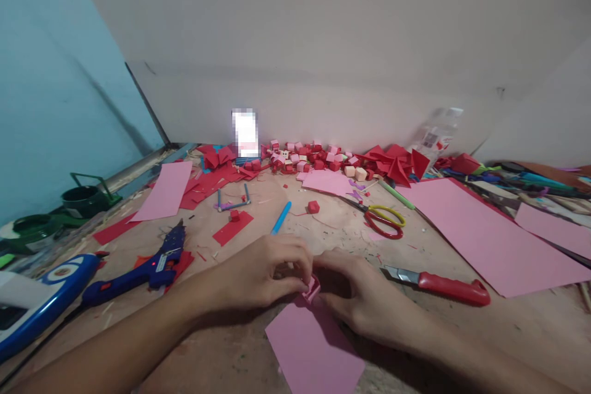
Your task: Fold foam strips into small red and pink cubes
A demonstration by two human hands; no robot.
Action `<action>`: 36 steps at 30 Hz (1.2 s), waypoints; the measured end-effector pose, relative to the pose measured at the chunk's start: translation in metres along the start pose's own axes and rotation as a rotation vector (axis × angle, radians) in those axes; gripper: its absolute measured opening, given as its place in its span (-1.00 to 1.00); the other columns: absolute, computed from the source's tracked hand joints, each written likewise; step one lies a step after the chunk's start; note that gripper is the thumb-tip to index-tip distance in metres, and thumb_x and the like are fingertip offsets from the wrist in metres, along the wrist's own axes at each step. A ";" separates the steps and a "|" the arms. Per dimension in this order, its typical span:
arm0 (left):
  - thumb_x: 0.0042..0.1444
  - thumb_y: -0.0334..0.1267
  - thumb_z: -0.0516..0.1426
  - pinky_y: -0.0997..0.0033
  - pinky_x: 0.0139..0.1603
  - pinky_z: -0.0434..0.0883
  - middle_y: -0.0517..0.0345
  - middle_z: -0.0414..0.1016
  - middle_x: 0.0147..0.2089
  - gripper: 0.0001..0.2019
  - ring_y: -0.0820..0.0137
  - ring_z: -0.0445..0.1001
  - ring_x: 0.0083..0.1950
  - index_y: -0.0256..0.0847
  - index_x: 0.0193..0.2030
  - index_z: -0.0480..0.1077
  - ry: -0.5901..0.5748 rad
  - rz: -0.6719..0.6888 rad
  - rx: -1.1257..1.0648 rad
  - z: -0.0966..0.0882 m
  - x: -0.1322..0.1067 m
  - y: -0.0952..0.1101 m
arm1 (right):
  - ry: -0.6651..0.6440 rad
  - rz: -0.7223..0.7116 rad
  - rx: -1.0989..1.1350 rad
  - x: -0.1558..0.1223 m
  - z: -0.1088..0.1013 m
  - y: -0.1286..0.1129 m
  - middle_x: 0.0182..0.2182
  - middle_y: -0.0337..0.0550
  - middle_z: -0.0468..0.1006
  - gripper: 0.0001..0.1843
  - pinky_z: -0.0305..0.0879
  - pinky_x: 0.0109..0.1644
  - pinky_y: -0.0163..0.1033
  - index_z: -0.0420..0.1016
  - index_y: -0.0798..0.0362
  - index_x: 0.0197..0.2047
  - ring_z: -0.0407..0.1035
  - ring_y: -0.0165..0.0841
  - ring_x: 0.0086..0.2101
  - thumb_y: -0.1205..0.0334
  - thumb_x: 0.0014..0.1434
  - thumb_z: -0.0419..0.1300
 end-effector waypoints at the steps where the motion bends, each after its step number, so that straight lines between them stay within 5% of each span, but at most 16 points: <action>1: 0.21 -0.46 0.22 0.37 -0.01 0.42 0.13 0.61 -0.19 -0.89 0.34 0.54 -0.11 -0.22 -0.29 0.54 0.013 -0.035 -0.021 -0.001 0.000 -0.003 | -0.005 -0.011 0.058 0.000 0.000 -0.002 -0.24 -0.18 0.68 -0.64 0.42 -0.08 -0.20 0.65 0.01 -0.16 0.52 -0.25 -0.23 0.57 0.09 0.18; 4: 0.18 -0.42 0.22 0.35 -0.07 0.41 0.14 0.63 -0.24 -0.92 0.33 0.55 -0.17 -0.22 -0.31 0.55 0.067 -0.153 -0.026 -0.006 -0.001 -0.012 | -0.023 -0.006 0.233 0.000 0.002 -0.005 -0.11 -0.17 0.69 -0.45 0.42 0.06 -0.15 0.62 -0.03 0.01 0.54 -0.23 -0.12 0.61 0.05 0.10; 6: 0.15 -0.39 0.23 0.36 -0.11 0.41 0.15 0.62 -0.25 -0.94 0.32 0.54 -0.19 -0.21 -0.32 0.55 0.107 -0.214 -0.018 -0.010 -0.002 -0.016 | -0.014 0.032 0.289 0.001 0.003 -0.002 -0.13 -0.16 0.69 -0.52 0.44 0.03 -0.15 0.60 -0.02 0.04 0.54 -0.22 -0.12 0.53 0.11 0.15; 10: 0.14 -0.35 0.23 0.41 -0.22 0.39 0.16 0.59 -0.30 -0.94 0.34 0.51 -0.23 -0.22 -0.34 0.55 0.178 -0.282 -0.062 -0.012 -0.003 -0.019 | 0.080 0.092 0.153 -0.001 -0.003 0.008 -0.21 -0.12 0.69 -0.79 0.40 -0.10 -0.17 0.62 0.03 -0.07 0.53 -0.21 -0.20 0.32 0.22 0.26; 16: 0.11 -0.37 0.25 0.41 -0.20 0.44 0.19 0.59 -0.33 -0.97 0.35 0.55 -0.25 -0.23 -0.34 0.54 0.223 -0.360 -0.260 -0.005 -0.004 -0.027 | 0.101 0.027 0.008 -0.001 -0.003 0.005 -0.30 -0.14 0.65 -0.82 0.34 -0.18 -0.20 0.63 0.06 -0.21 0.47 -0.27 -0.27 0.41 0.25 0.19; 25: 0.08 -0.37 0.26 0.40 -0.23 0.47 0.14 0.62 -0.35 -0.99 0.32 0.59 -0.27 -0.25 -0.34 0.53 0.256 -0.372 -0.465 0.000 -0.006 -0.028 | 0.151 -0.011 0.284 0.002 -0.004 0.007 -0.16 -0.07 0.68 -0.80 0.42 -0.02 -0.16 0.68 0.04 -0.28 0.54 -0.23 -0.14 0.33 0.29 0.20; 28: 0.14 -0.25 0.26 0.38 -0.24 0.46 0.13 0.62 -0.31 -0.91 0.31 0.58 -0.26 -0.22 -0.28 0.56 0.279 -0.366 -0.352 -0.012 -0.004 -0.028 | 0.174 0.002 0.308 0.003 -0.007 0.013 -0.21 -0.07 0.68 -0.78 0.43 -0.05 -0.17 0.66 0.06 -0.32 0.55 -0.24 -0.17 0.33 0.29 0.19; 31: 0.19 -0.17 0.22 0.30 -0.18 0.48 0.08 0.64 -0.22 -0.84 0.25 0.57 -0.23 -0.19 -0.22 0.57 0.406 -0.363 -0.029 -0.045 0.005 -0.032 | 0.176 0.002 0.242 0.005 -0.010 0.016 -0.26 -0.08 0.68 -0.78 0.42 -0.02 -0.14 0.65 0.08 -0.32 0.55 -0.23 -0.20 0.34 0.29 0.18; 33: 0.19 -0.21 0.20 0.20 -0.01 0.47 0.00 0.66 -0.09 -0.82 0.15 0.58 -0.08 -0.18 -0.14 0.59 0.334 -0.291 0.246 -0.052 0.026 -0.032 | 0.163 0.007 0.208 0.006 -0.010 0.016 -0.27 -0.08 0.69 -0.79 0.43 -0.02 -0.12 0.65 0.08 -0.31 0.54 -0.23 -0.22 0.34 0.29 0.18; 36: 0.10 -0.31 0.23 0.11 0.19 0.39 -0.05 0.63 0.08 -0.75 0.04 0.53 0.12 -0.17 -0.07 0.60 0.275 -0.222 0.326 -0.053 0.057 -0.045 | 0.143 0.017 0.191 0.006 -0.009 0.017 -0.26 -0.06 0.70 -0.82 0.43 -0.01 -0.09 0.67 0.08 -0.26 0.55 -0.21 -0.21 0.36 0.26 0.20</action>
Point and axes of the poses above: each hand's wrist, its own x-axis towards the middle knuckle, its own z-axis out of the palm, y = z × x, the point moved 10 cm from there along x, towards the middle knuckle
